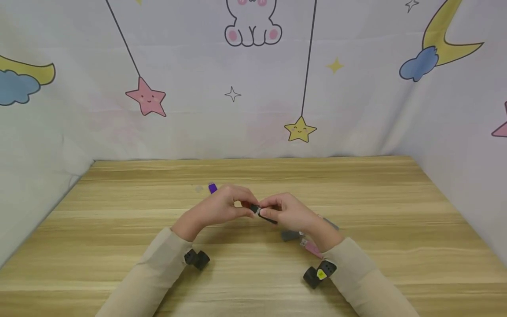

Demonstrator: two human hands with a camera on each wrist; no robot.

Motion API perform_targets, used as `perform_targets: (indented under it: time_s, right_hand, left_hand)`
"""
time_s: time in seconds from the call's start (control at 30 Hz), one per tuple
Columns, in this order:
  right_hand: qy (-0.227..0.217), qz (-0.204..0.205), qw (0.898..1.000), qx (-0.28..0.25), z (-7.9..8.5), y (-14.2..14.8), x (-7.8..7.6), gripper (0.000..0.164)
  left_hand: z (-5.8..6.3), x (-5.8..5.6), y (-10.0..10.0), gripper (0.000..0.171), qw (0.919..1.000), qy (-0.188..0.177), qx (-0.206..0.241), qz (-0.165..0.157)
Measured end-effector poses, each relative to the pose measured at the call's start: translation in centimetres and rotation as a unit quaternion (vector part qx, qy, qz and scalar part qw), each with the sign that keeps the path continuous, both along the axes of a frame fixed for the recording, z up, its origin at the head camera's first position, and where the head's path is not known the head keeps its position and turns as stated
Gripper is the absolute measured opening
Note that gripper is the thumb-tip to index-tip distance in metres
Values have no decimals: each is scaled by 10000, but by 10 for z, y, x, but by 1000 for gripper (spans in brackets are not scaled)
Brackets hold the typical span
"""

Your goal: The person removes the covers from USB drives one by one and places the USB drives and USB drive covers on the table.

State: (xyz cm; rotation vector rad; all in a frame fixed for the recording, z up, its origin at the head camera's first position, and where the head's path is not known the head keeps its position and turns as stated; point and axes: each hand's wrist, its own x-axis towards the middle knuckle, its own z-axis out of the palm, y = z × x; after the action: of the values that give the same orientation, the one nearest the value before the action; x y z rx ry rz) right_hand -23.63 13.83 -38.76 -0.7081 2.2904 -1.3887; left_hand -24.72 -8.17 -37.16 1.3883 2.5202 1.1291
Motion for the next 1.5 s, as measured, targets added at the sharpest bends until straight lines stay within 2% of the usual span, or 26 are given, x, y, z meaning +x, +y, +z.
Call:
perform_targets:
  time_s: [0.2,0.37,0.53,0.7,0.87,1.17,1.5]
  right_hand:
    - [-18,-162,9998,120,3,0,-1,28]
    - [21,-307,9993,200,5,0,-4,30]
    - [-50,-462,9983,356,12,3,-13,36]
    - [-197,-570,9980,173,21,2,-23,35]
    - [-236,-694,9972,108,29,-6,-34,37]
    - [-404,-1042,9937,116,36,-22,-56,40]
    - [-734,-1514,9853,287,27,-31,-80,43]
  left_hand:
    - [3,1,1,18,9996,32,-251,154]
    - [6,-4,-1,18,9991,59,-319,264]
    - [16,-16,-7,21,9981,-106,-344,502]
    - [27,-31,-15,25,9958,-357,-252,802]
    - [35,-40,-22,24,9935,-524,-218,988]
    - [33,-56,-28,29,9861,-815,-252,1423]
    - [23,-74,-24,28,9783,-1049,-652,1666]
